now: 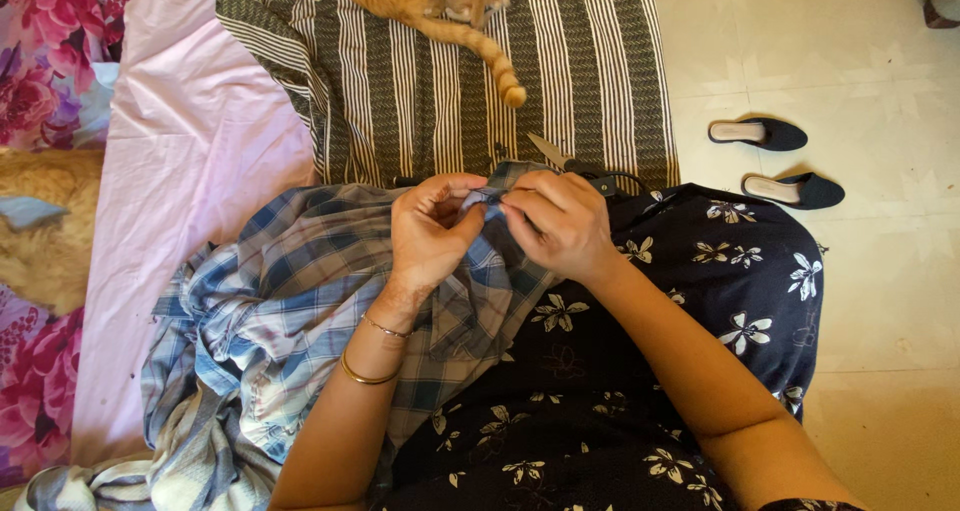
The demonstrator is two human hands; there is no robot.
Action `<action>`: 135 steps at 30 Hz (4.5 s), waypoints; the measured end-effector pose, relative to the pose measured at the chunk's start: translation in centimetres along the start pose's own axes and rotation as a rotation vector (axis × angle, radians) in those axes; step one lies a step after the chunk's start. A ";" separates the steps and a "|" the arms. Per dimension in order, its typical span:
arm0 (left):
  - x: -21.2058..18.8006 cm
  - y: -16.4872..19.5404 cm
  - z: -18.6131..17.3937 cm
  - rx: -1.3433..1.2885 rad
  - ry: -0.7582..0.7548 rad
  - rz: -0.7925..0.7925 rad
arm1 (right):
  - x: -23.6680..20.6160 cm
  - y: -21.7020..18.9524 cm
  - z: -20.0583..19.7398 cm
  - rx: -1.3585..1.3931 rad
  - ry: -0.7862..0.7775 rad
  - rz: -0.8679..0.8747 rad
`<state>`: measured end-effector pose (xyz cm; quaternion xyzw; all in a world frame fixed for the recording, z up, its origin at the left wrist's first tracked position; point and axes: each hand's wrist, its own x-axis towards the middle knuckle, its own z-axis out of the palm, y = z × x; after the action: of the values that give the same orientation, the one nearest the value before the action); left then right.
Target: The person sits on a bed with a plaid shirt across their lap and sews it by hand using a needle and thread, working at the shirt's placket area and pulling the thread through the fabric repeatedly. A kitten approaches the work area and the person continues stitching while keeping the shirt in view.
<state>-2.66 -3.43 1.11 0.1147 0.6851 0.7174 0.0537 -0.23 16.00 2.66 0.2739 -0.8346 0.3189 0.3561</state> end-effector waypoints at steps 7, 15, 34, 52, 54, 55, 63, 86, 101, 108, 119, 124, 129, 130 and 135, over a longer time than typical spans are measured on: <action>0.1 0.3 -0.1 0.099 0.046 0.024 | 0.0 0.8 -0.5 0.009 0.051 -0.007; -0.1 0.0 0.1 0.013 -0.009 0.018 | -0.1 -0.3 0.1 -0.002 0.005 0.039; 0.1 -0.3 -0.3 -0.028 -0.016 -0.010 | -0.1 0.2 -0.7 0.104 -0.007 0.085; 0.0 -1.4 -0.3 -0.041 0.003 0.015 | -0.5 0.9 -0.6 -0.141 -0.162 -0.057; 0.0 -1.5 -0.2 0.004 0.019 -0.013 | -0.6 1.1 -0.8 -0.104 -0.173 -0.061; 0.1 -1.4 -0.2 -0.025 0.024 -0.014 | -0.7 1.2 -0.9 -0.060 -0.206 -0.123; 0.2 -0.7 -0.6 0.012 0.059 -0.037 | -0.7 3.1 -0.3 -0.007 0.055 -0.099; 0.0 1.0 -0.6 -0.076 -0.171 0.039 | -1.7 3.6 0.3 0.796 0.089 0.411; -0.2 1.4 -1.1 -0.296 -0.336 0.000 | -4.6 9.1 1.5 0.046 -0.253 0.125; -0.1 1.5 -0.3 -0.339 -0.373 0.041 | -4.2 10.5 -0.8 -0.186 -0.253 0.301; -1.0 3.1 -1.3 -0.401 -0.358 0.103 | -4.0 9.9 1.6 -0.312 -0.230 0.318; -0.8 3.6 -1.1 -0.245 -0.258 0.051 | -5.3 9.5 1.5 -0.235 -0.437 0.425; -0.7 2.9 -0.4 -0.139 -0.199 0.005 | -3.8 8.2 1.4 0.154 -0.280 0.414; -0.6 2.8 -0.4 -0.165 -0.179 -0.009 | -3.5 7.8 1.1 0.257 -0.273 0.451; -0.5 1.9 -0.4 -0.228 -0.138 -0.049 | -2.0 5.0 0.1 0.453 -0.273 0.387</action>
<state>-2.15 -4.03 2.98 0.1400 0.5964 0.7794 0.1311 -2.52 19.64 -0.61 0.2226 -0.8190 0.5186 0.1037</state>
